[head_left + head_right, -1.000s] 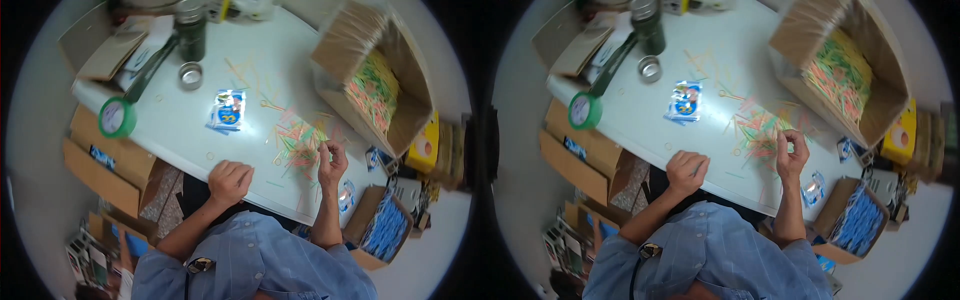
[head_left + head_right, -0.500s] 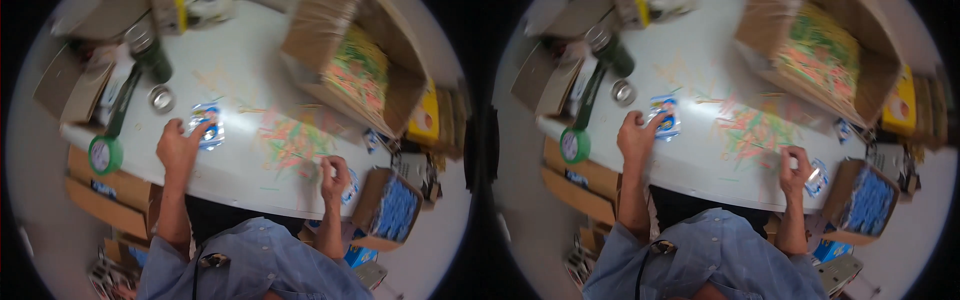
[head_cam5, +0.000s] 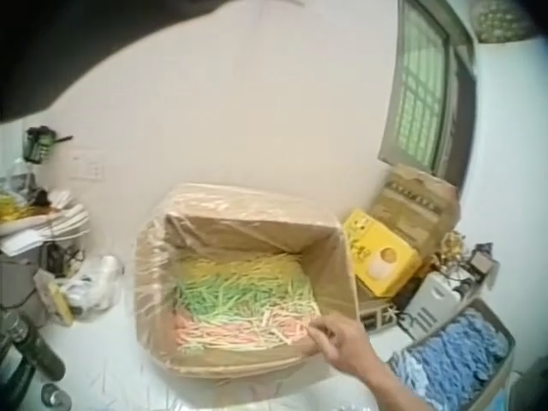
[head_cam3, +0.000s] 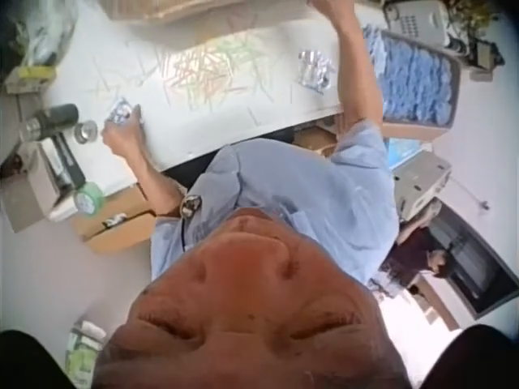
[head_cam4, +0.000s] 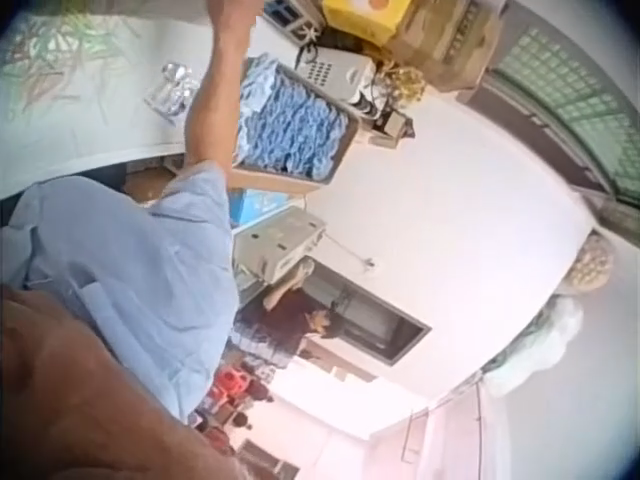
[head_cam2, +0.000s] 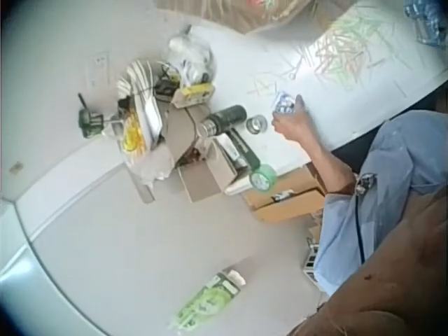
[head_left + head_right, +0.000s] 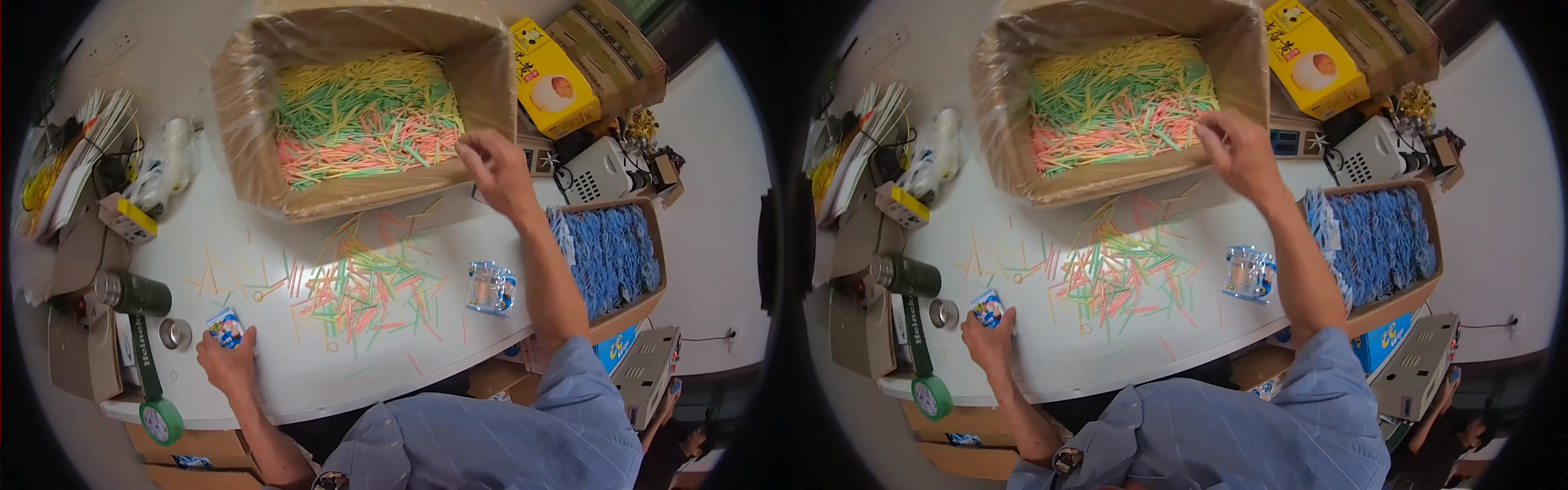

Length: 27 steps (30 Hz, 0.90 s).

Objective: Packaging colorful sticks into small plastic bags at a factory workbench.

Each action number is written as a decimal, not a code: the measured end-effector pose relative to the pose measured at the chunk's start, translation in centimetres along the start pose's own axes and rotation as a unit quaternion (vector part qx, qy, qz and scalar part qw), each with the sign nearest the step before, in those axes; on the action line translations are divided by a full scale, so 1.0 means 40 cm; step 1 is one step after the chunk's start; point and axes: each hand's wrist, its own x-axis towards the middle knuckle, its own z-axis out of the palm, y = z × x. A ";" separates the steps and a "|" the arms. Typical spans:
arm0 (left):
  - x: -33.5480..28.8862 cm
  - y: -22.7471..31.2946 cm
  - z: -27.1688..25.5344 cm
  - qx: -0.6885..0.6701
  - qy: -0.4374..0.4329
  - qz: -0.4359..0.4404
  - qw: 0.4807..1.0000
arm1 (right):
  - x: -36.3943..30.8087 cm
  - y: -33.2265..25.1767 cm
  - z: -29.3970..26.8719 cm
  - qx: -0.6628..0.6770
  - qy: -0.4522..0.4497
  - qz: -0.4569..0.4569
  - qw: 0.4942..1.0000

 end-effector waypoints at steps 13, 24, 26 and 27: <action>0.034 -0.076 0.021 -0.089 -0.007 0.028 0.996 | 0.184 0.238 0.078 -0.228 -0.309 -0.131 0.914; 0.039 -0.099 0.057 -0.196 0.069 0.006 0.978 | 0.192 0.274 0.121 -0.253 -0.308 -0.234 0.887; 0.039 -0.106 0.059 -0.213 0.070 0.003 0.974 | 0.199 0.272 0.123 -0.228 -0.312 -0.235 0.892; 0.039 -0.109 0.059 -0.231 0.069 0.005 0.970 | 0.200 0.270 0.122 -0.226 -0.313 -0.239 0.891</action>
